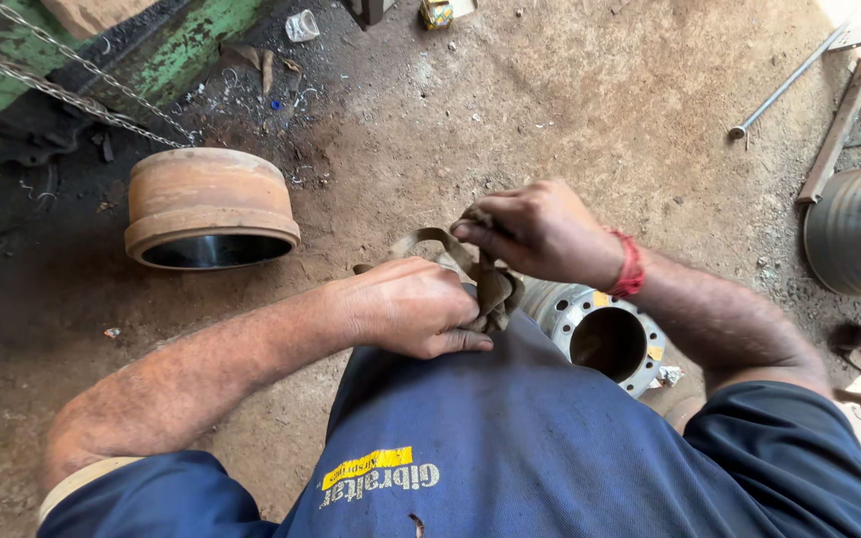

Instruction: The person scrubs a small metal part with a cloth, repeatedly rubbing and folding the cloth to clean the surface. The person then wipes the inside of a large cylindrical metal part with the same cloth.

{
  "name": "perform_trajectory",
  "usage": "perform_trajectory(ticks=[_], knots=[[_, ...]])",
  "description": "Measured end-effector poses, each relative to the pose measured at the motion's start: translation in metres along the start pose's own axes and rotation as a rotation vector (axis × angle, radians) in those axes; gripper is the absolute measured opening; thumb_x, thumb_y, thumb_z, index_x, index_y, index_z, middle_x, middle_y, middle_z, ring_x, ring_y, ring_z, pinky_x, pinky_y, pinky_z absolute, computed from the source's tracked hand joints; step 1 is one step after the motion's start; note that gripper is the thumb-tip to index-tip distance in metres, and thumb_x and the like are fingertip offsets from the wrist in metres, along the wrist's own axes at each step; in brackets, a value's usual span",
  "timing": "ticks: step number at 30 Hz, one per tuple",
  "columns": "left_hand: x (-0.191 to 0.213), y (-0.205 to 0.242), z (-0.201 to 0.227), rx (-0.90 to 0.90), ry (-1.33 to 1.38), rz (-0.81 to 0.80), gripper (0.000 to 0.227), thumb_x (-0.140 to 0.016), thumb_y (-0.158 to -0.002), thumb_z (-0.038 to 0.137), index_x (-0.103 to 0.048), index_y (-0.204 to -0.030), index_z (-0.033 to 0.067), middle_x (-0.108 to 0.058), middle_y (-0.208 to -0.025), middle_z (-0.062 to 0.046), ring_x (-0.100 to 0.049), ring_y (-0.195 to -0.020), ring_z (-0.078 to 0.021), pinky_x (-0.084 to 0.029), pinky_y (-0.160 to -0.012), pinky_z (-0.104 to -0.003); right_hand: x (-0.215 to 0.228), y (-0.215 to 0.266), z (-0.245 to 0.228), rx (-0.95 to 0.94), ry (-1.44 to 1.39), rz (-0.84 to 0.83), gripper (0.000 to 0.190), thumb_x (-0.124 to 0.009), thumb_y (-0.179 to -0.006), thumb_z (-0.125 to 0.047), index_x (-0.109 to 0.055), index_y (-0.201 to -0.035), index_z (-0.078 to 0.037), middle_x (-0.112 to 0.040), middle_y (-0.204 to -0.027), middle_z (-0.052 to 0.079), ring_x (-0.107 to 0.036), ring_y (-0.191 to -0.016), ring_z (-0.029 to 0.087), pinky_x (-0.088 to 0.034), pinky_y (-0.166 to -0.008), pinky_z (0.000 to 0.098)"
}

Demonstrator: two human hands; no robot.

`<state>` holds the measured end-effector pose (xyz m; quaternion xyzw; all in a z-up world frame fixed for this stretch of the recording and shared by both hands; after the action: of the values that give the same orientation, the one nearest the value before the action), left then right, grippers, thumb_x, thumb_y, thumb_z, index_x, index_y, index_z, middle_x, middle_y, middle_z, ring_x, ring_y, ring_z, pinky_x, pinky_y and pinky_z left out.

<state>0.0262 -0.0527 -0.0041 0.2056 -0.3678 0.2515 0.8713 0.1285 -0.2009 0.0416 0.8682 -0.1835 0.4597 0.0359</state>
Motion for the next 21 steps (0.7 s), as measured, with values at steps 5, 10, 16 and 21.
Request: perform_trajectory(ticks=[5, 10, 16, 21], knots=[[-0.005, 0.005, -0.008, -0.126, 0.228, 0.217, 0.045, -0.062, -0.098, 0.052, -0.073, -0.089, 0.0094, -0.07, -0.078, -0.014, -0.071, -0.076, -0.0357, -0.056, -0.069, -0.048, -0.02, -0.009, 0.025, -0.144, -0.304, -0.301, 0.037, -0.059, -0.103, -0.044, -0.069, -0.111, -0.008, -0.075, -0.093, 0.009, -0.073, -0.085, 0.025, -0.057, -0.078, 0.0375], [0.001, 0.032, -0.02, 0.023, 0.299, 0.258, 0.034, -0.07, -0.092, 0.045, -0.076, -0.102, 0.0139, -0.072, -0.074, -0.012, -0.072, -0.071, -0.0323, -0.055, -0.065, -0.045, -0.023, 0.016, 0.054, -0.381, -1.014, -0.388, 0.07, -0.04, -0.107, -0.054, -0.047, -0.154, -0.003, -0.073, -0.13, 0.01, -0.069, -0.122, 0.019, -0.051, -0.109, 0.0305], [0.023, 0.049, -0.013, 0.158, 0.468, 0.354, 0.026, -0.068, -0.093, 0.029, -0.072, -0.111, 0.0119, -0.078, -0.081, -0.007, -0.077, -0.074, -0.0238, -0.057, -0.068, -0.041, -0.002, 0.032, 0.042, -0.373, -0.596, -0.863, 0.053, -0.059, -0.099, -0.048, -0.082, -0.112, -0.002, -0.075, -0.084, 0.012, -0.068, -0.076, 0.02, -0.056, -0.067, 0.0362], [0.053, 0.062, 0.021, 0.338, 0.639, 0.178, 0.032, -0.063, -0.093, 0.033, -0.07, -0.12, 0.0177, -0.077, -0.076, -0.011, -0.075, -0.067, -0.0284, -0.056, -0.063, -0.043, 0.033, 0.024, 0.002, -0.353, -0.689, -0.85, 0.049, -0.054, -0.099, -0.052, -0.07, -0.1, -0.005, -0.069, -0.078, 0.0, -0.066, -0.071, 0.013, -0.057, -0.063, 0.0353]])
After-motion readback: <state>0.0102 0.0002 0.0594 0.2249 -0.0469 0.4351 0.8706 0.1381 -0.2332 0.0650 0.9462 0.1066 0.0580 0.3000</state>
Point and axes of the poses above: each hand's wrist, its own y-axis away from the middle knuckle, its own x-axis out of the back of the hand, z = x × y, the point moved 2 cm from there along -y, towards the middle knuckle
